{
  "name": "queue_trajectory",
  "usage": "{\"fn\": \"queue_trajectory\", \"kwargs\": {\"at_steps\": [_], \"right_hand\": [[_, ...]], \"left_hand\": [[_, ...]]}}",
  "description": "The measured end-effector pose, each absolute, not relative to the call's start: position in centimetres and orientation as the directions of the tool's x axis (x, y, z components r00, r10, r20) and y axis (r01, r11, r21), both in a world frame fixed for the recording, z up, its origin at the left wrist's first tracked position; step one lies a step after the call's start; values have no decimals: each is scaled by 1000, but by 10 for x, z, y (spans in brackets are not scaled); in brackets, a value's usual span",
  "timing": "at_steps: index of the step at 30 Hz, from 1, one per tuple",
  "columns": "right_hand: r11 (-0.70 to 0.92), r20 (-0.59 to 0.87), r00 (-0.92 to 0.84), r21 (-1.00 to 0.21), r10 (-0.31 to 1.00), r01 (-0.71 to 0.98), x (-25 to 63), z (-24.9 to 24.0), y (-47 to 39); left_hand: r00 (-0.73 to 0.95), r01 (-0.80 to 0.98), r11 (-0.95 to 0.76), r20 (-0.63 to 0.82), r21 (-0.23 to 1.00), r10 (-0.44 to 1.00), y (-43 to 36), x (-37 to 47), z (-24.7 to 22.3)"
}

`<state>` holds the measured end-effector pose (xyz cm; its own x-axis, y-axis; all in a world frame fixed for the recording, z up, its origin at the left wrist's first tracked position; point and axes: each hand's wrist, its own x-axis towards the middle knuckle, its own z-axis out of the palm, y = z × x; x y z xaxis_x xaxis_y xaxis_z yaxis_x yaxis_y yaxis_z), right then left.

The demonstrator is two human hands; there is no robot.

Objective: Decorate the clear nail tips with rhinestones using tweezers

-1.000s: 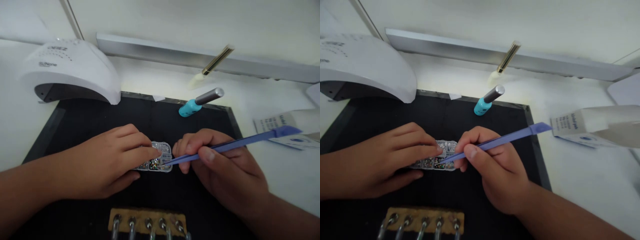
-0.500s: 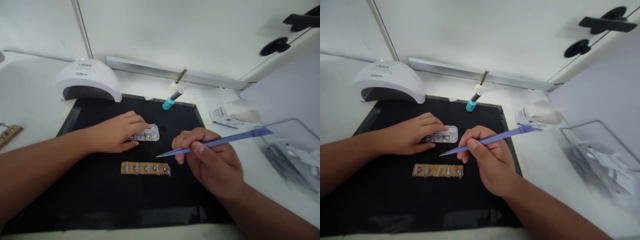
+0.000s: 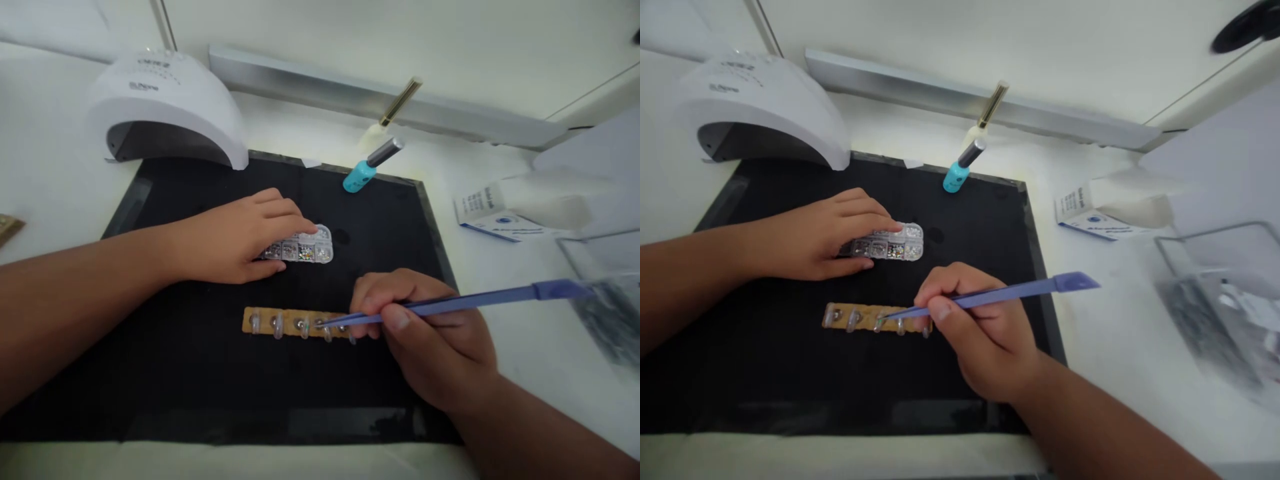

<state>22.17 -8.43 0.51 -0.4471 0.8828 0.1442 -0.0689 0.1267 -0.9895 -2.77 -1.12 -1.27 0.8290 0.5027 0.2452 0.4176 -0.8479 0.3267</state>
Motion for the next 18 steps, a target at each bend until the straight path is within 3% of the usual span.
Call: {"fn": "queue_trajectory", "kwargs": {"at_steps": [18], "right_hand": [[26,34,-422,-999,906,-25,224,2,-83]], "left_hand": [[835,422,-856,238,298,495,-13,-27,-7]]}}
